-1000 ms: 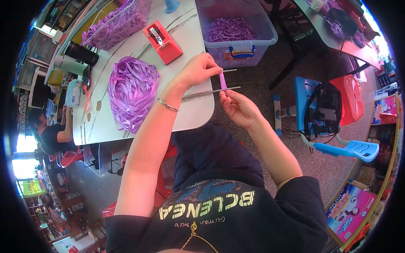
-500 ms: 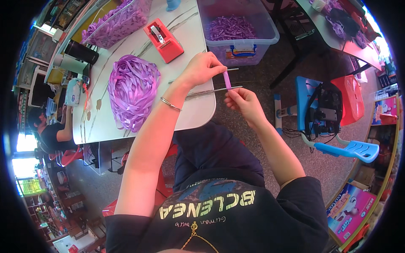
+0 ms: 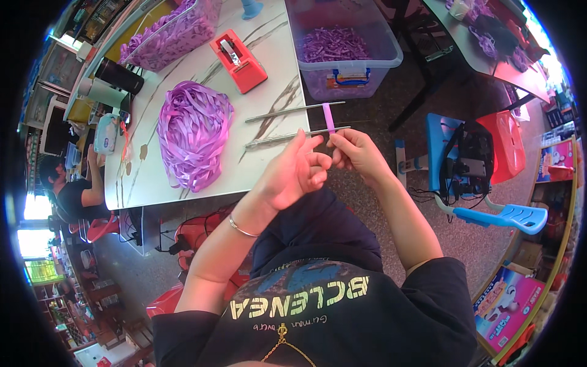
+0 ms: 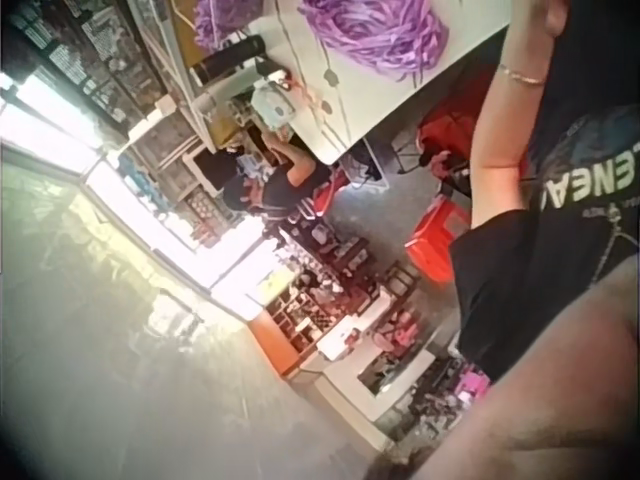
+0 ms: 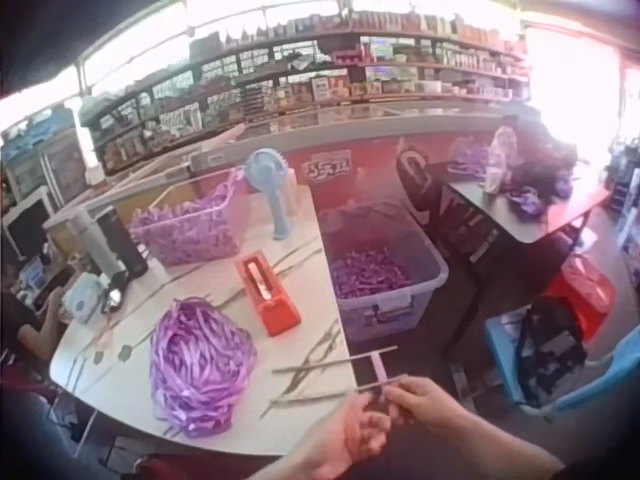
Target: The person weaves purple ribbons around two parallel metal rods by hand to create a craft item.
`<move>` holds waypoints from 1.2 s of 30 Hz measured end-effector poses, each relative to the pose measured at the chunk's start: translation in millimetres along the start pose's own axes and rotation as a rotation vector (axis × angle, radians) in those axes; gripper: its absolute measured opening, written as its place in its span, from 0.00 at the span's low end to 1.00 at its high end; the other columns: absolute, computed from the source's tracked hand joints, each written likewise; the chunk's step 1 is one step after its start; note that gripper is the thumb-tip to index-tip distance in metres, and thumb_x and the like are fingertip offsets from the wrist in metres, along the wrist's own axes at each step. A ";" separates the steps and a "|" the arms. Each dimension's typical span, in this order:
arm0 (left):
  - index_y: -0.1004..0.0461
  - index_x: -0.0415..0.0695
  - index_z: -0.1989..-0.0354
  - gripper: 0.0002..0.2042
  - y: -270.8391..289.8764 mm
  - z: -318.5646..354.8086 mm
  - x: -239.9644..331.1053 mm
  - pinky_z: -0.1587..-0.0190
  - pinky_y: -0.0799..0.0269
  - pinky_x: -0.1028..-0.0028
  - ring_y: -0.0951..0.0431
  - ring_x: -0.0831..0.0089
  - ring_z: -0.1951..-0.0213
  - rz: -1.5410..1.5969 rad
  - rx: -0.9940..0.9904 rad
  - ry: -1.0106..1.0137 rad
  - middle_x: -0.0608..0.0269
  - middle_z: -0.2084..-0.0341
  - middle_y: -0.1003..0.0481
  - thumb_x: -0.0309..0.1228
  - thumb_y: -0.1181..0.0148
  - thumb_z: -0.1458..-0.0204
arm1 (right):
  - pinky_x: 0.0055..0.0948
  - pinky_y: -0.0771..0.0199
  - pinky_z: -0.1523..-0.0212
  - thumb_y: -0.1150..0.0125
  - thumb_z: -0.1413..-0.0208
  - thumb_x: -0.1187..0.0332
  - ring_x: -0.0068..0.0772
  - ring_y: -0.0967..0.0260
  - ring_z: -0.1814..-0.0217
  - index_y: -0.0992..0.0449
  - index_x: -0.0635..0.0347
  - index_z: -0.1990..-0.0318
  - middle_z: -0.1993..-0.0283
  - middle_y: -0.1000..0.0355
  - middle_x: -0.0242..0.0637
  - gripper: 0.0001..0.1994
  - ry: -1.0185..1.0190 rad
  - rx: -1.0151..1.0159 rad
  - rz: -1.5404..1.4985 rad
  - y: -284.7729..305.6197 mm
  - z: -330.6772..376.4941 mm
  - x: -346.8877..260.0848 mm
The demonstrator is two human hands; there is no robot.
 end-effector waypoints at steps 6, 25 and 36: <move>0.45 0.41 0.49 0.23 -15.8 -20.0 -1.7 0.70 0.40 0.78 0.37 0.77 0.76 0.313 -0.349 -0.079 0.67 0.76 0.34 0.48 0.64 0.43 | 0.12 0.47 0.83 0.52 0.43 0.61 0.12 0.43 0.84 0.31 0.59 0.70 0.83 0.37 0.23 0.11 -0.019 0.052 -0.074 -0.5 -0.8 -0.2; 0.39 0.50 0.68 0.04 -13.3 -18.6 -1.7 0.69 0.40 0.77 0.37 0.77 0.75 0.350 -0.434 -0.081 0.68 0.79 0.37 0.34 0.55 0.47 | 0.11 0.46 0.76 0.49 0.47 0.63 0.14 0.44 0.72 0.27 0.62 0.60 0.68 0.30 0.26 0.13 0.464 -0.123 0.586 -74.1 -138.0 -164.8; 0.36 0.46 0.77 0.09 -17.3 -16.3 -0.3 0.67 0.36 0.81 0.34 0.81 0.76 0.275 -0.441 -0.060 0.71 0.80 0.35 0.35 0.55 0.49 | 0.11 0.59 0.86 0.38 0.54 0.62 0.08 0.52 0.80 0.22 0.58 0.69 0.73 0.28 0.25 0.10 -0.014 -0.245 0.527 -106.3 -188.2 -143.7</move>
Point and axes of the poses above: each hand's wrist, its own z-axis away from the middle knuckle, its own y-axis out of the back of the hand, x = y × z, the point moved 8 cm from there along -z, towards the middle knuckle
